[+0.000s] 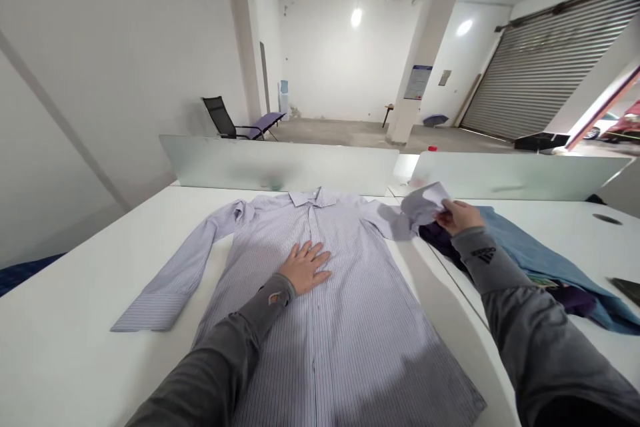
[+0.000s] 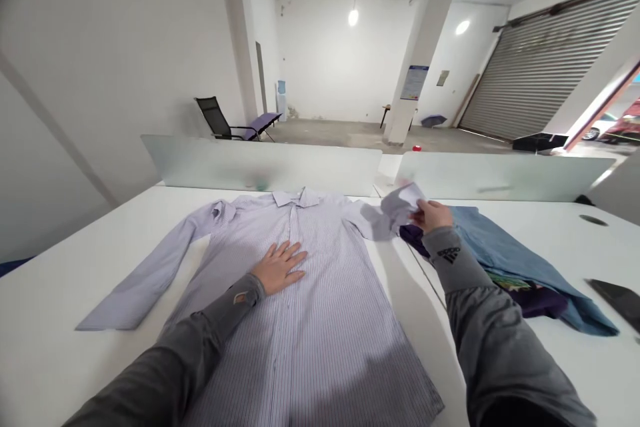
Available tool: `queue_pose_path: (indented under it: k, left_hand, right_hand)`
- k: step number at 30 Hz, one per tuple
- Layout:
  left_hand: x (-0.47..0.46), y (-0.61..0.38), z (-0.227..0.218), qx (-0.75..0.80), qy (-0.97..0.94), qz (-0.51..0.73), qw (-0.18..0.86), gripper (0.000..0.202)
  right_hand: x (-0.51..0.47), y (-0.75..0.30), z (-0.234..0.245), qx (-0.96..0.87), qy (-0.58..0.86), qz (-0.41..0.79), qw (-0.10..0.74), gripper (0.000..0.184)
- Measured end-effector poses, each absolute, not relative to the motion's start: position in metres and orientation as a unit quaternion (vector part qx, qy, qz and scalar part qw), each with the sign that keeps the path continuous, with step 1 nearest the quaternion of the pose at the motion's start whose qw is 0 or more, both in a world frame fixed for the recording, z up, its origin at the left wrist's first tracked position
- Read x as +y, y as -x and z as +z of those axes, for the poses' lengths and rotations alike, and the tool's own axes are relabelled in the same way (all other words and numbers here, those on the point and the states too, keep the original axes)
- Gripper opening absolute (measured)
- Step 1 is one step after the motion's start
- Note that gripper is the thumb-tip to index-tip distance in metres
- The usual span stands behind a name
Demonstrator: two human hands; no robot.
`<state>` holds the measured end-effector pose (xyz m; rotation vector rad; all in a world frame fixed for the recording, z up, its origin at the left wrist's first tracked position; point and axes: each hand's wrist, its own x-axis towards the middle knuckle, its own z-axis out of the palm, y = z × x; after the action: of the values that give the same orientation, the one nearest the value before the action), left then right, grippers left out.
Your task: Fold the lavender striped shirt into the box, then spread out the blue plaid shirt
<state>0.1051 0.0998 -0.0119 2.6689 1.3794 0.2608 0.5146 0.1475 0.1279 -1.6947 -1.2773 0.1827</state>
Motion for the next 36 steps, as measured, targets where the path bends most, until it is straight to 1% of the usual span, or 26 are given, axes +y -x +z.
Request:
queue_pose_path:
  k: [4,6,8,9,11,12,13,16,17,19,23,25,28,30,31,32,34,35,36]
  left_hand:
    - [0.101,-0.105,-0.015,0.458,-0.882,0.099,0.059,0.065]
    - [0.102,-0.104,-0.016,0.458,-0.881,0.107,0.056,0.064]
    - [0.102,-0.103,-0.015,0.455,-0.881,0.116,0.057,0.063]
    - [0.101,-0.103,-0.015,0.452,-0.882,0.12,0.058,0.063]
    - [0.101,-0.103,-0.013,0.449,-0.883,0.126,0.056,0.062]
    - [0.101,-0.103,-0.012,0.449,-0.883,0.129,0.054,0.062]
    - [0.1,-0.103,-0.011,0.45,-0.882,0.13,0.054,0.062]
    - [0.1,-0.103,-0.007,0.455,-0.878,0.126,0.081,0.063]
    - [0.099,-0.103,-0.006,0.457,-0.876,0.123,0.093,0.064]
    - [0.098,-0.102,-0.004,0.458,-0.874,0.122,0.105,0.064]
    - [0.096,-0.103,-0.003,0.454,-0.875,0.135,0.098,0.062]
    - [0.097,-0.103,-0.003,0.47,-0.864,0.164,0.074,0.056]
    - [0.105,-0.096,-0.003,0.545,-0.799,0.253,0.012,0.037]
    - [0.115,-0.083,-0.003,0.609,-0.726,0.319,-0.02,0.029]
    - [0.12,-0.075,-0.003,0.636,-0.689,0.347,-0.029,0.031]
    - [0.126,-0.066,-0.004,0.657,-0.657,0.369,-0.034,0.038]
    - [0.135,-0.049,-0.006,0.677,-0.621,0.394,-0.035,0.062]
    - [0.139,-0.043,-0.008,0.678,-0.62,0.394,-0.033,0.071]
    - [0.142,-0.038,-0.009,0.675,-0.63,0.383,-0.03,0.075]
  right_hand:
    - [0.172,-0.451,0.168,-0.469,0.561,0.289,0.617,0.026]
    - [0.181,-0.41,0.18,-0.454,0.495,0.358,0.648,0.025]
    - [0.186,-0.367,0.186,-0.471,0.447,0.396,0.649,0.026]
    - [0.187,-0.347,0.185,-0.489,0.423,0.423,0.635,0.027]
    - [0.187,-0.315,0.176,-0.55,0.399,0.456,0.575,0.029]
    - [0.187,-0.304,0.168,-0.581,0.412,0.441,0.546,0.03]
    - [0.187,-0.298,0.158,-0.604,0.448,0.398,0.526,0.031]
    - [0.185,-0.302,0.118,-0.595,0.596,0.195,0.502,0.032]
    - [0.184,-0.31,0.104,-0.583,0.632,0.146,0.49,0.031]
    - [0.179,-0.327,0.075,-0.578,0.667,0.105,0.457,0.027]
    - [0.168,-0.355,0.024,-0.605,0.689,0.075,0.392,0.016]
    - [0.167,-0.361,0.008,-0.627,0.704,0.038,0.332,0.021]
    - [0.173,-0.366,-0.007,-0.657,0.724,-0.05,0.206,0.034]
    - [0.178,-0.366,-0.01,-0.668,0.722,-0.079,0.162,0.038]
    - [0.18,-0.367,-0.011,-0.671,0.721,-0.082,0.155,0.039]
    - [0.181,-0.367,-0.011,-0.672,0.72,-0.083,0.152,0.04]
    - [0.182,-0.367,-0.011,-0.67,0.721,-0.083,0.155,0.04]
    - [0.181,-0.367,-0.011,-0.668,0.723,-0.083,0.158,0.04]
    - [0.181,-0.367,-0.01,-0.666,0.724,-0.082,0.161,0.039]
